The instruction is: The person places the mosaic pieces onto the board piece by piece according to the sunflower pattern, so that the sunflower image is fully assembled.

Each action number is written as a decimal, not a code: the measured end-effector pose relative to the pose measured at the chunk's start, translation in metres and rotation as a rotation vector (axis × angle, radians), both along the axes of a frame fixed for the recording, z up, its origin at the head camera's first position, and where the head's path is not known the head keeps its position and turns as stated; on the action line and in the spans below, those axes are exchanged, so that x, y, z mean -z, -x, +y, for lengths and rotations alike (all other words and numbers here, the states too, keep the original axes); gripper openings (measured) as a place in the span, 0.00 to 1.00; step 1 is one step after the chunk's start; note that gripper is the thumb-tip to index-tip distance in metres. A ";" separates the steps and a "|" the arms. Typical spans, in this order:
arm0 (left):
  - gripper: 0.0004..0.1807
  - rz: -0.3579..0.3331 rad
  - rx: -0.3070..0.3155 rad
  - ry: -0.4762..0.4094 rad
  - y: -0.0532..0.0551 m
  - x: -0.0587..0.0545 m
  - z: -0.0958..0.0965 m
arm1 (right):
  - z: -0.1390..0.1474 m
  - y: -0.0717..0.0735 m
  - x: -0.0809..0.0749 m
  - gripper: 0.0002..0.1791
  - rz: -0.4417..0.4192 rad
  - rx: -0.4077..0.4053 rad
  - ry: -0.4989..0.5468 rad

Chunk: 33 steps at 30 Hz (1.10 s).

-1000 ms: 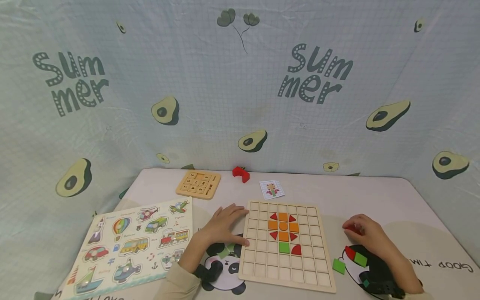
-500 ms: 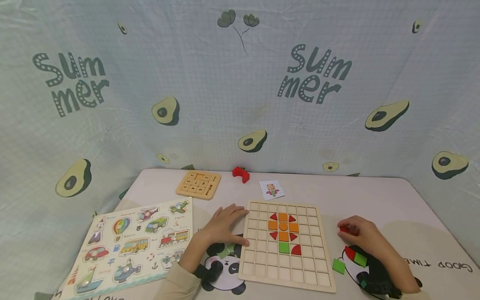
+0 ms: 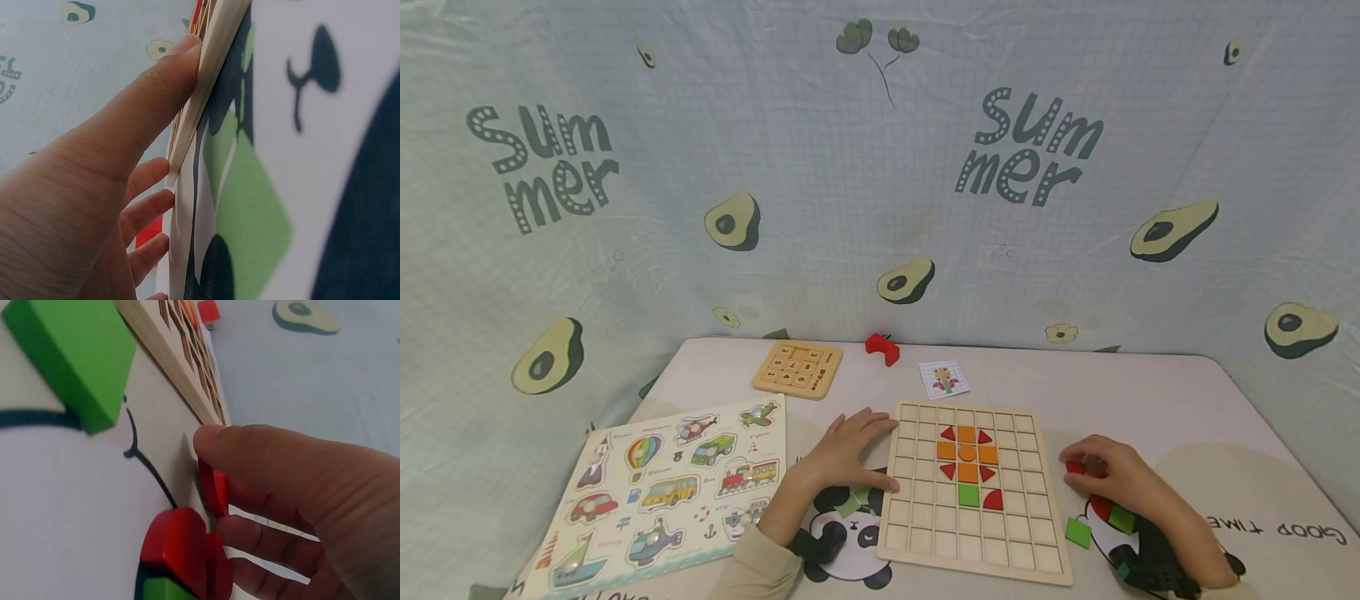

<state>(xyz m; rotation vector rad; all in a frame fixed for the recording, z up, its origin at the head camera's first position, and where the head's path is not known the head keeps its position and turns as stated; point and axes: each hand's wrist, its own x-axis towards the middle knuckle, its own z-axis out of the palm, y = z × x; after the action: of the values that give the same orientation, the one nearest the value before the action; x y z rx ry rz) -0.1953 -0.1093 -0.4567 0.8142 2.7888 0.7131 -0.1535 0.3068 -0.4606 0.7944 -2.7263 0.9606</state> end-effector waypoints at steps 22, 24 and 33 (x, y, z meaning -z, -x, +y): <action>0.49 -0.006 -0.004 0.002 0.000 0.000 0.000 | -0.045 -0.009 -0.023 0.11 -0.193 -0.213 0.041; 0.49 -0.004 -0.004 0.000 0.000 0.000 0.000 | -0.049 -0.011 -0.024 0.11 -0.213 -0.233 0.035; 0.49 -0.004 -0.005 -0.002 -0.001 -0.001 0.000 | -0.061 -0.011 -0.017 0.07 -0.192 -0.295 -0.024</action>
<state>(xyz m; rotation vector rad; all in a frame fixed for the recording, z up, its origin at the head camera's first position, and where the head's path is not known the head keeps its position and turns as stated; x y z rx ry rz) -0.1947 -0.1092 -0.4554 0.8052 2.7886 0.7174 -0.1428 0.2460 -0.4441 1.1936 -2.8370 1.1144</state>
